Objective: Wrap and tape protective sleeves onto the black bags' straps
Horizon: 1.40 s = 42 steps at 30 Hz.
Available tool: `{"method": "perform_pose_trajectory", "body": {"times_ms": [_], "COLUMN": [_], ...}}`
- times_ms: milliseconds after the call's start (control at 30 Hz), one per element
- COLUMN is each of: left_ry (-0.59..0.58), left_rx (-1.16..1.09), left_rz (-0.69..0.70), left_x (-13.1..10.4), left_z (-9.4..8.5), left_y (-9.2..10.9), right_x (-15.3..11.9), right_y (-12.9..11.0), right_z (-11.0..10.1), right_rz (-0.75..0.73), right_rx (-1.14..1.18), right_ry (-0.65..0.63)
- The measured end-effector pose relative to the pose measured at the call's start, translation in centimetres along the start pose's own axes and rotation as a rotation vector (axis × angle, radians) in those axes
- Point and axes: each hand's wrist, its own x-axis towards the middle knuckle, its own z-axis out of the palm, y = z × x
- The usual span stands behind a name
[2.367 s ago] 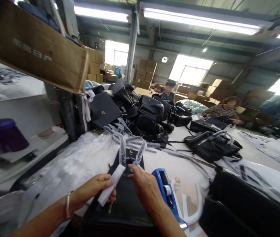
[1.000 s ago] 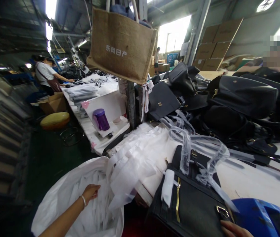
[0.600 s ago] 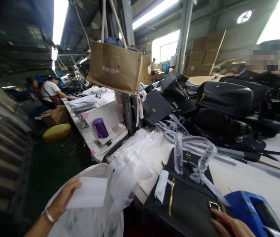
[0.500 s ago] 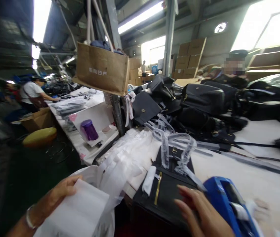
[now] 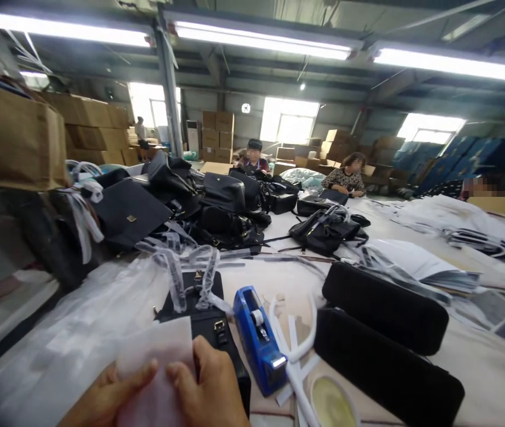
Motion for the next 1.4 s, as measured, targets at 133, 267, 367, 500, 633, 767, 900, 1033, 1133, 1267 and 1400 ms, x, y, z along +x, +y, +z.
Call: {"method": "perform_pose_trajectory", "body": {"times_ms": [133,267,367,500,633,767,900,1033,1133,1267,1400], "left_ry": [0.112,0.135,0.181,0.189,0.091,-0.161,-0.322,-0.502,-0.547,-0.548,-0.512], "left_rx": [-0.011,0.034,0.081,0.148,0.108,-0.044,-0.087,-0.048,-0.027,0.008,0.189], "left_rz": [-0.038,-0.006,0.049,0.115,0.108,0.011,0.023,0.084,0.108,0.126,0.187], "left_x": [1.9,3.4,4.6,6.3,7.9,8.5,8.7,9.6,10.3,10.6,10.7], "left_z": [-0.1,-1.0,-1.5,-1.4,0.4,3.9,6.5,7.0,7.1,7.7,8.2], "left_y": [-0.1,1.0,1.5,1.2,-0.3,-1.7,-1.9,-2.2,-2.7,-3.0,-2.2], "right_x": [2.5,5.3,6.2,5.9,4.9,4.3,3.9,3.7,3.8,4.3,4.6], "right_y": [1.4,3.6,4.7,5.2,5.2,4.9,3.6,2.5,2.3,2.6,2.5], "right_z": [-2.4,-1.7,-0.4,-0.8,-2.0,-2.8,-4.5,-6.3,-7.0,-7.9,-8.9], "right_rz": [0.042,0.099,0.085,-0.007,-0.103,-0.142,-0.146,-0.097,-0.092,-0.104,-0.173], "right_rx": [-0.435,-0.877,-0.902,-0.820,-0.400,-0.137,-0.053,-0.071,0.002,0.021,-0.138], "right_ry": [0.041,-0.060,-0.114,-0.004,0.219,0.188,0.174,0.194,0.186,0.190,0.247]}}
